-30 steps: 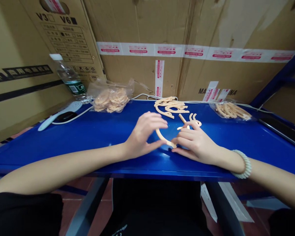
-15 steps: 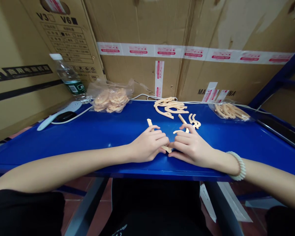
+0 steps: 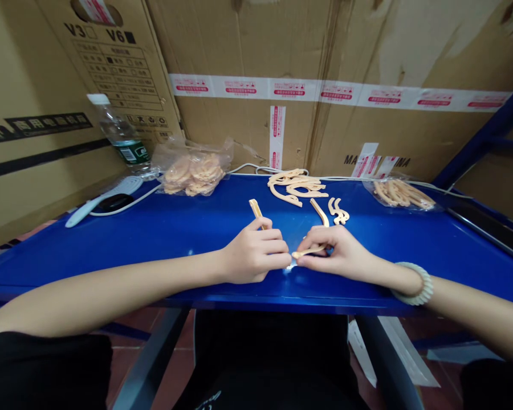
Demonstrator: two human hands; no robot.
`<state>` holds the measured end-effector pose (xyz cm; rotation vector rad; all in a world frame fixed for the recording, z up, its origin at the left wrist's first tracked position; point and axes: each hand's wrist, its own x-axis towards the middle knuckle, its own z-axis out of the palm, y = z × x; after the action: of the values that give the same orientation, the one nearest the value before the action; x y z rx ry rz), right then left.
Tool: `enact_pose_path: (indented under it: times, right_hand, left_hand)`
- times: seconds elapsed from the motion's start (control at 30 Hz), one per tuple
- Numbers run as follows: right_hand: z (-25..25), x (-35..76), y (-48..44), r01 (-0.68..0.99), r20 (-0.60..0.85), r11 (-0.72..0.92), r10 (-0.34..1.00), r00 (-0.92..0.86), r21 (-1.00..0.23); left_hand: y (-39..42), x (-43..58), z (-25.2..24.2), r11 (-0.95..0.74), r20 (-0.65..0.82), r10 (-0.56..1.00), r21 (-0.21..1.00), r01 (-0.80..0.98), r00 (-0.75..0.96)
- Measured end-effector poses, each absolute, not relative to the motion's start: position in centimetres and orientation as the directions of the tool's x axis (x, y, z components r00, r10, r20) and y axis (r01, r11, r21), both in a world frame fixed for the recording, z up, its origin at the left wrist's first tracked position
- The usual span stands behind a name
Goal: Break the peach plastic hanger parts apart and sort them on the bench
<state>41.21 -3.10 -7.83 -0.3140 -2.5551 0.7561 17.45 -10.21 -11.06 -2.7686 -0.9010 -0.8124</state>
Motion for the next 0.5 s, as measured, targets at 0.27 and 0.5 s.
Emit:
enact_pose_path:
  times: [0.27,0.5]
  right_hand:
    - [-7.2,41.9,1.0,0.177,0.452,0.965,0.247,-0.857,-0.193]
    - [-8.8,41.8,2.5,0.259,0.414,0.966,0.247,-0.876,-0.028]
  left_hand:
    - [-9.0,16.5,-11.1,-0.812,0.553,0.56,0.221,0.54,0.616]
    - [-7.6,15.6,-11.4,-0.754,0.469,0.645,0.264,0.601,0.603]
